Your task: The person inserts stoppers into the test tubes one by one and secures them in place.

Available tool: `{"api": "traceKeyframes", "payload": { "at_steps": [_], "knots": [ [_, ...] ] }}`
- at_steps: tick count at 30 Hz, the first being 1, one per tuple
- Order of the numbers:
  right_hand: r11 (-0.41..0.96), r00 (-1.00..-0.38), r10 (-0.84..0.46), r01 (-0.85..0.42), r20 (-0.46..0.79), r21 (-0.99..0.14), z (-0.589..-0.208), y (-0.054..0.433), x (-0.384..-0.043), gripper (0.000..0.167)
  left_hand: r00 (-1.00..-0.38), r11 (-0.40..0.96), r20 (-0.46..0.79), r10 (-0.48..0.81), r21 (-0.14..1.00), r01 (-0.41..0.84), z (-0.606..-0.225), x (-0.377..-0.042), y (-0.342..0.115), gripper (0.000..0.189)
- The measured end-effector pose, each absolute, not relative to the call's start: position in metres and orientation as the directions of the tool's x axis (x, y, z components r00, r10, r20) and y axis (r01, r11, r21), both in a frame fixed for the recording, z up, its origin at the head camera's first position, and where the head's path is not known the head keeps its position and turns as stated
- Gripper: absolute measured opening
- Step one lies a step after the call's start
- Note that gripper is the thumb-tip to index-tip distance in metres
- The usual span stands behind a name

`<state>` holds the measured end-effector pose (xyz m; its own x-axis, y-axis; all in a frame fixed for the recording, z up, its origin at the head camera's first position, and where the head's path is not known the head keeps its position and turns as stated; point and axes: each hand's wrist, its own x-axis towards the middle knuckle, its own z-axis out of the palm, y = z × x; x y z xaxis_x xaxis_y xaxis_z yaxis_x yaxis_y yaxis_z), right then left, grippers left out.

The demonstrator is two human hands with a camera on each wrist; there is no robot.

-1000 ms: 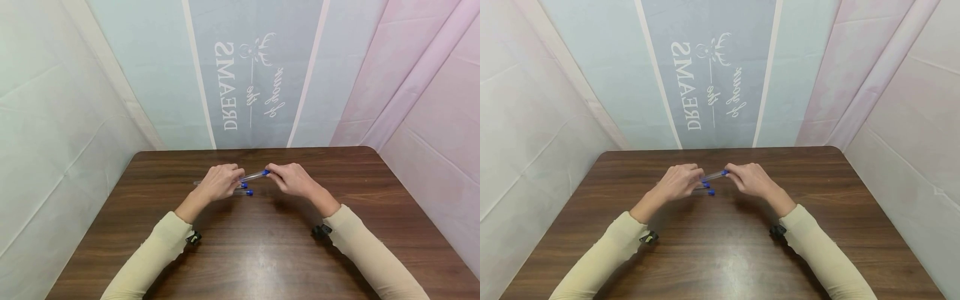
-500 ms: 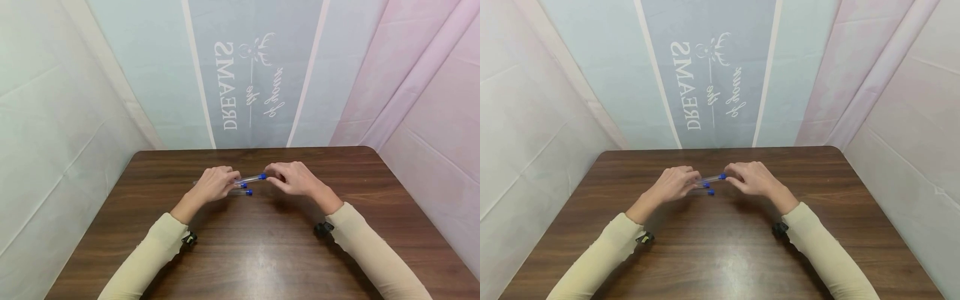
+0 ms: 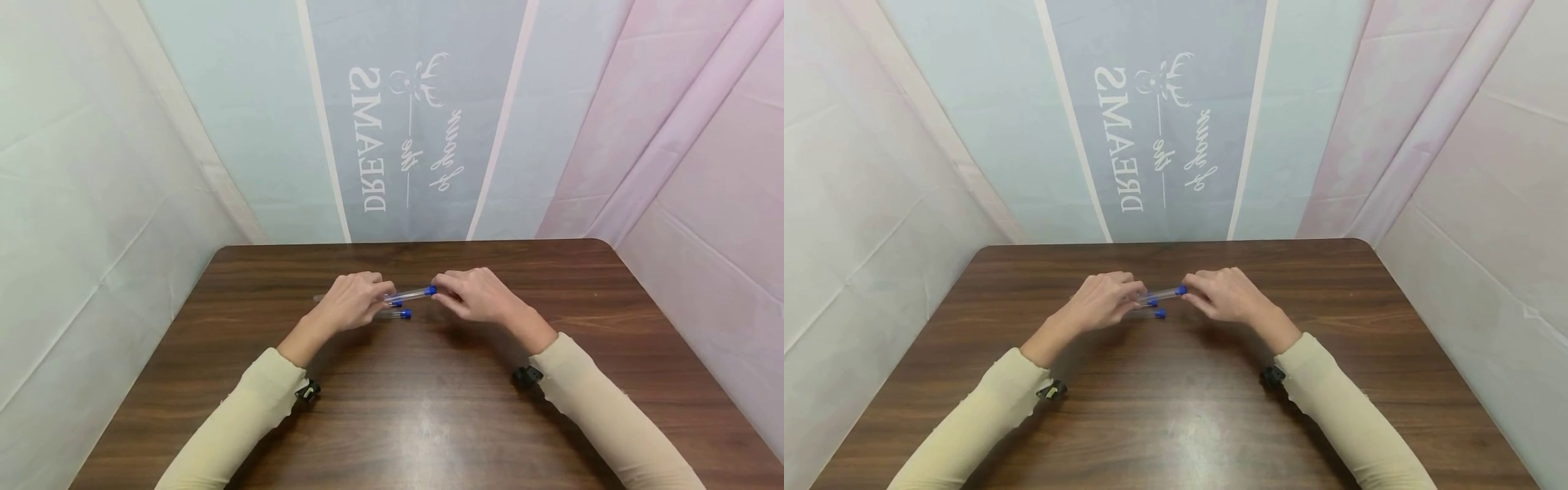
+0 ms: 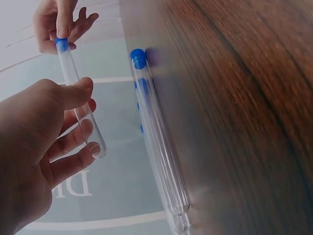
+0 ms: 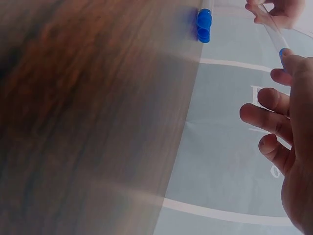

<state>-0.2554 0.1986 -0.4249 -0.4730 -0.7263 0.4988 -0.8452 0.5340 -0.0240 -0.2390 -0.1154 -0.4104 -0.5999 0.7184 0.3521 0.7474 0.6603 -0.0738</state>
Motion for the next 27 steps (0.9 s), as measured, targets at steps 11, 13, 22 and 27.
{"api": "traceKeyframes", "payload": {
  "at_steps": [11,13,22,27],
  "knots": [
    [0.5,-0.453,-0.712,-0.864,0.536,-0.065,-0.431,0.193,-0.252,0.014,-0.59,0.671,0.376,0.714,-0.127,0.731,-0.41,-0.235,-0.111,0.016],
    [0.503,-0.477,-0.709,-0.858,0.52,-0.102,-0.431,0.191,-0.251,0.016,-0.588,0.673,0.379,0.715,-0.141,0.726,-0.409,-0.234,-0.112,0.016],
    [0.575,-0.648,-0.671,-0.761,0.361,-0.3,-0.423,0.188,-0.247,0.02,-0.583,0.682,0.395,0.71,-0.179,0.709,-0.407,-0.235,-0.113,0.018],
    [0.595,-0.67,-0.661,-0.743,0.339,-0.308,-0.418,0.189,-0.248,0.019,-0.592,0.691,0.409,0.695,-0.154,0.706,-0.408,-0.237,-0.113,0.017]
  ]
}}
